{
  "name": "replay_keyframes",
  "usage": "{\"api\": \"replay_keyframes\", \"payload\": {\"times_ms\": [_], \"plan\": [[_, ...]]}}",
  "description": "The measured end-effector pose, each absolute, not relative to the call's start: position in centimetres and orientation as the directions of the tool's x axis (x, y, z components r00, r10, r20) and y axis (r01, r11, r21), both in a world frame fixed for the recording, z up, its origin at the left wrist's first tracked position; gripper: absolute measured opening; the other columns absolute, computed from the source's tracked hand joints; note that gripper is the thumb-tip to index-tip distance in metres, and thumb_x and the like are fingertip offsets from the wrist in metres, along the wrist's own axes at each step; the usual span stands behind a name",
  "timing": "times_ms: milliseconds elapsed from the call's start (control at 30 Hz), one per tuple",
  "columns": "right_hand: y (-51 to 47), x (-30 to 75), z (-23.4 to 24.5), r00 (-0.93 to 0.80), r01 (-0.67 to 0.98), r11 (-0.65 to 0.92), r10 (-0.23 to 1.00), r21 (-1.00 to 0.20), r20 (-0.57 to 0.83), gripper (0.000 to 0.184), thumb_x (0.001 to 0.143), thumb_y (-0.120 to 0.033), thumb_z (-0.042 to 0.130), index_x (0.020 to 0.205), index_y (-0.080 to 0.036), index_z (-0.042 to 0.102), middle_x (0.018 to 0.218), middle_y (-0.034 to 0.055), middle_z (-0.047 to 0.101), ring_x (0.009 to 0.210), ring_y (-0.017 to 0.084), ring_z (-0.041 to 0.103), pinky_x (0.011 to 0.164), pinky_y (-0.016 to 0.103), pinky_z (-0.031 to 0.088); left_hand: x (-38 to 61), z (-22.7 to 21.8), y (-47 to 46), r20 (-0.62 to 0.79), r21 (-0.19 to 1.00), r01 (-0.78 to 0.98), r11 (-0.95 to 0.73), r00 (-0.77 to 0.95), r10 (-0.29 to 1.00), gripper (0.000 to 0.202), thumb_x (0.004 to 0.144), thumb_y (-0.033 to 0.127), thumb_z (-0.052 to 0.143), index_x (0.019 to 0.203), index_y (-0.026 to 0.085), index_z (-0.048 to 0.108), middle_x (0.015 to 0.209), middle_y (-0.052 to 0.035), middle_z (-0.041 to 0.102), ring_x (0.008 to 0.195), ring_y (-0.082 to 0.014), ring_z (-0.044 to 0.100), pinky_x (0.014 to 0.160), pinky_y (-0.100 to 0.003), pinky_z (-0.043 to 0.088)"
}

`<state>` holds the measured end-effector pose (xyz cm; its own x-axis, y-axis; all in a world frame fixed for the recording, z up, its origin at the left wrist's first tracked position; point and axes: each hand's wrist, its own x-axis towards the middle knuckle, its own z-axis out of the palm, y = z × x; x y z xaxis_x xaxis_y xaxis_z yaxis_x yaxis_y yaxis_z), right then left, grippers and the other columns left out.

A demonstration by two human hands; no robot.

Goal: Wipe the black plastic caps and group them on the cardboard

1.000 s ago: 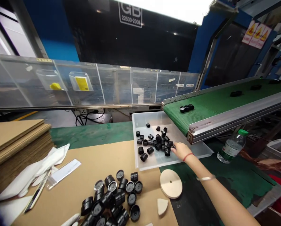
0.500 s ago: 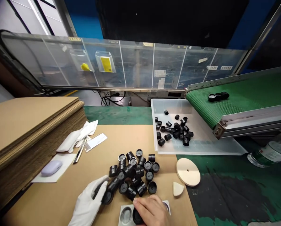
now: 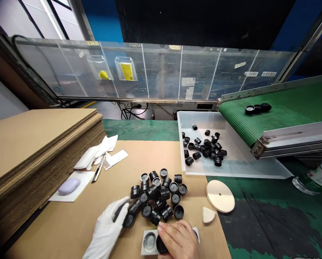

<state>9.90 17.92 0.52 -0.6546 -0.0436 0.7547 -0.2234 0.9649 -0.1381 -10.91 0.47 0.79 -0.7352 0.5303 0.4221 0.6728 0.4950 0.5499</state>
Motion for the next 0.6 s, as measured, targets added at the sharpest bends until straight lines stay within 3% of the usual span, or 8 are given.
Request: {"api": "replay_keyframes", "payload": {"times_ms": [167, 367, 600], "plan": [[18.3, 9.8, 2.3, -0.671, -0.285, 0.934, -0.035, -0.214, 0.740, 0.039, 0.095, -0.040, 0.044, 0.118, -0.012, 0.056, 0.094, 0.0111, 0.073, 0.078, 0.020, 0.068, 0.067, 0.030, 0.051, -10.8, 0.8, 0.5, 0.420, 0.554, 0.669, 0.496, -0.738, 0.528, 0.032, 0.081, 0.043, 0.048, 0.092, 0.021, 0.069, 0.090, -0.0043, 0.073, 0.082, -0.0205, 0.070, 0.076, -0.038, 0.059], [18.6, 10.5, 4.6, -0.808, -0.242, 0.889, 0.037, -0.390, 0.587, 0.038, 0.090, -0.043, 0.052, 0.117, -0.016, 0.055, 0.095, 0.0079, 0.072, 0.079, 0.019, 0.066, 0.068, 0.028, 0.053, -10.4, 0.8, 0.5, 0.403, 0.568, 0.653, 0.501, -0.752, 0.521, 0.031, 0.082, 0.040, 0.048, 0.095, 0.020, 0.067, 0.093, -0.0048, 0.072, 0.085, -0.0201, 0.069, 0.079, -0.038, 0.058], [18.3, 10.3, 4.0, -0.785, -0.284, 0.855, 0.053, -0.434, 0.617, 0.037, 0.092, -0.042, 0.049, 0.117, -0.017, 0.052, 0.095, 0.0097, 0.071, 0.078, 0.020, 0.066, 0.066, 0.029, 0.052, -10.2, 0.9, 0.6, 0.376, 0.594, 0.624, 0.509, -0.774, 0.510, 0.031, 0.082, 0.041, 0.048, 0.094, 0.021, 0.067, 0.092, -0.0050, 0.072, 0.086, -0.0208, 0.068, 0.079, -0.040, 0.057]]}}
